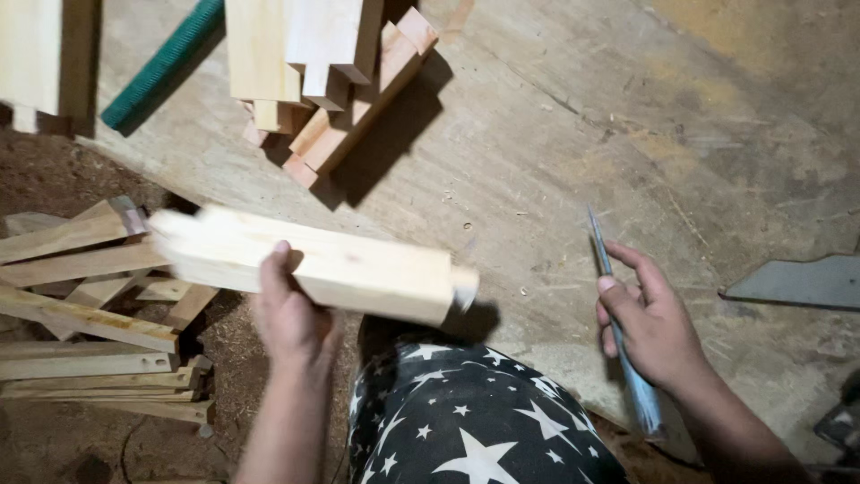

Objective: The person carves and smooths the edges of a wooden piece using a hand tool.

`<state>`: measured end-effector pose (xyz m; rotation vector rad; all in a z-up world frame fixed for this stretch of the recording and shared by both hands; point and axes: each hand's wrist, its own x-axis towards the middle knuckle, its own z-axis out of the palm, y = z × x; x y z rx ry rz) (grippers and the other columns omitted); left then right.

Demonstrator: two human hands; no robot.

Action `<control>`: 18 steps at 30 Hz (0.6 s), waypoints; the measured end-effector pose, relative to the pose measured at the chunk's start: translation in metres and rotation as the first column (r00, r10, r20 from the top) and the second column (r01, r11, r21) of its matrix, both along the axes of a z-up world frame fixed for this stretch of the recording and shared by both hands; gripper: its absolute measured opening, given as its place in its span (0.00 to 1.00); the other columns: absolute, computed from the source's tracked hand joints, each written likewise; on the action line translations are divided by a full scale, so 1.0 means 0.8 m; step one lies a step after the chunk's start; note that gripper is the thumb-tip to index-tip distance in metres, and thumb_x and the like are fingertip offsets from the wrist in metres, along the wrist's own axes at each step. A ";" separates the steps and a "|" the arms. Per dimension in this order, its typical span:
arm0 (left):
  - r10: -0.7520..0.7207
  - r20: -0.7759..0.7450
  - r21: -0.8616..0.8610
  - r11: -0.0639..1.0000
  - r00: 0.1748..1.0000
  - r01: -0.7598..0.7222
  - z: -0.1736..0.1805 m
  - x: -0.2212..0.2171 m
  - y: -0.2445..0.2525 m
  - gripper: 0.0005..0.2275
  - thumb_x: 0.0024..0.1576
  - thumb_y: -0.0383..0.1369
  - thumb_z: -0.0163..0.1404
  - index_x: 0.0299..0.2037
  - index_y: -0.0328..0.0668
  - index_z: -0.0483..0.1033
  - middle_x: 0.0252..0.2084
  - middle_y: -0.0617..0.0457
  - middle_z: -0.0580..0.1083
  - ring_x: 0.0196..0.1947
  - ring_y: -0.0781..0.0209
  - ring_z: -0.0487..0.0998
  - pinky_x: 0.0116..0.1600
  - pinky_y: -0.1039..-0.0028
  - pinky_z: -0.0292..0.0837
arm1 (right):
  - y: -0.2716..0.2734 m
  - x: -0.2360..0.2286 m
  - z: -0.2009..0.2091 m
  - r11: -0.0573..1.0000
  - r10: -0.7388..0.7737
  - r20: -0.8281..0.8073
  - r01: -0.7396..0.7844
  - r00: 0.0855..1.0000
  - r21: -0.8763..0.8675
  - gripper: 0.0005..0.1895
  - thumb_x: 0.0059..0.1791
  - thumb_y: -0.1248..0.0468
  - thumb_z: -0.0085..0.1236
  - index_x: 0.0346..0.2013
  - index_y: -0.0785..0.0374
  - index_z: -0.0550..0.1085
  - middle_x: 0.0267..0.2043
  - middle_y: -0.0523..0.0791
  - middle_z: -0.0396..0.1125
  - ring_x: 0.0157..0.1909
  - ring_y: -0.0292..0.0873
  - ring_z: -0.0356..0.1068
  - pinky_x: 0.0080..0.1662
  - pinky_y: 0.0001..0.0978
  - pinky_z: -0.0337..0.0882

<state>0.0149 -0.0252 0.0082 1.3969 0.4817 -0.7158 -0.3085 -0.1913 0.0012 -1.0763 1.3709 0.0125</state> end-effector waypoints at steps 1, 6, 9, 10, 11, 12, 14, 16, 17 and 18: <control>0.017 -0.086 0.089 0.996 0.996 -0.009 0.003 -0.012 -0.005 0.22 0.62 0.42 0.45 0.61 0.36 0.63 0.57 0.37 0.70 0.57 0.46 0.76 0.60 0.56 0.74 | 0.004 0.001 -0.002 1.000 0.021 0.001 -0.021 1.000 -0.018 0.29 0.53 0.60 0.46 0.70 0.56 0.59 0.23 0.45 0.65 0.16 0.38 0.63 0.22 0.31 0.66; -0.013 -0.253 0.290 0.953 0.967 0.089 -0.005 -0.052 -0.002 0.25 0.62 0.50 0.39 0.67 0.49 0.60 0.58 0.48 0.66 0.58 0.51 0.69 0.59 0.50 0.73 | 0.017 0.000 -0.016 0.999 -0.002 0.008 0.002 1.000 -0.038 0.29 0.53 0.61 0.49 0.69 0.56 0.60 0.24 0.44 0.65 0.16 0.37 0.63 0.22 0.31 0.64; -0.076 -0.290 0.257 0.954 0.954 0.154 -0.018 -0.053 0.024 0.25 0.62 0.50 0.41 0.63 0.43 0.64 0.55 0.46 0.70 0.53 0.51 0.73 0.54 0.55 0.74 | 0.022 -0.007 -0.019 0.999 -0.018 0.022 0.018 1.000 -0.037 0.29 0.52 0.61 0.50 0.68 0.56 0.60 0.24 0.43 0.65 0.16 0.36 0.62 0.22 0.30 0.63; -0.291 -0.357 0.282 0.872 0.888 0.400 -0.019 -0.057 0.035 0.28 0.66 0.51 0.43 0.62 0.30 0.63 0.51 0.35 0.69 0.48 0.44 0.71 0.51 0.54 0.73 | 0.024 -0.008 -0.018 0.999 -0.001 0.004 0.001 1.000 -0.051 0.29 0.52 0.62 0.50 0.68 0.56 0.60 0.23 0.43 0.65 0.16 0.36 0.62 0.22 0.30 0.63; -0.484 -0.419 0.284 0.734 0.768 0.617 -0.019 -0.058 0.039 0.32 0.70 0.52 0.45 0.61 0.17 0.63 0.46 0.24 0.69 0.43 0.37 0.70 0.48 0.53 0.71 | 0.023 -0.007 -0.017 0.999 0.000 0.011 0.001 1.000 -0.055 0.29 0.52 0.62 0.50 0.68 0.56 0.60 0.23 0.43 0.65 0.16 0.36 0.62 0.22 0.30 0.63; -0.484 -0.412 0.285 0.736 0.772 0.614 -0.016 -0.061 0.041 0.32 0.70 0.52 0.45 0.61 0.17 0.63 0.46 0.24 0.69 0.43 0.37 0.70 0.48 0.53 0.71 | 0.023 -0.006 -0.014 0.997 0.035 -0.023 -0.037 0.999 -0.064 0.29 0.52 0.62 0.51 0.68 0.55 0.61 0.22 0.43 0.65 0.16 0.36 0.62 0.23 0.30 0.63; -0.921 -0.158 0.680 0.160 0.355 0.715 -0.006 -0.072 0.042 0.21 0.54 0.48 0.56 0.51 0.44 0.77 0.47 0.49 0.78 0.44 0.59 0.79 0.51 0.65 0.78 | 0.023 -0.007 -0.010 0.996 0.053 -0.066 -0.058 0.996 -0.074 0.29 0.51 0.62 0.52 0.68 0.55 0.61 0.22 0.43 0.65 0.17 0.36 0.62 0.23 0.30 0.63; -0.993 0.113 0.893 0.115 0.032 0.435 -0.007 -0.048 0.027 0.26 0.48 0.47 0.60 0.54 0.43 0.75 0.49 0.44 0.74 0.48 0.52 0.75 0.52 0.57 0.74 | 0.029 -0.009 -0.006 0.995 0.031 -0.108 -0.041 0.994 -0.086 0.29 0.50 0.62 0.55 0.67 0.53 0.63 0.22 0.41 0.64 0.17 0.35 0.61 0.22 0.30 0.62; -0.897 0.241 0.971 0.220 -0.371 0.099 -0.012 -0.028 0.012 0.32 0.42 0.46 0.64 0.57 0.41 0.72 0.52 0.40 0.70 0.51 0.46 0.70 0.53 0.50 0.70 | 0.030 -0.009 -0.006 0.995 0.028 -0.108 -0.038 0.994 -0.088 0.29 0.50 0.62 0.55 0.67 0.53 0.63 0.22 0.41 0.64 0.17 0.35 0.61 0.22 0.30 0.62; -0.895 0.243 0.970 0.222 -0.374 0.099 -0.019 -0.012 -0.003 0.32 0.42 0.46 0.64 0.57 0.41 0.72 0.52 0.40 0.70 0.51 0.46 0.70 0.53 0.50 0.70 | 0.031 -0.009 -0.005 0.994 0.045 -0.114 -0.057 0.992 -0.098 0.30 0.49 0.61 0.57 0.67 0.53 0.63 0.21 0.42 0.64 0.17 0.35 0.61 0.22 0.30 0.62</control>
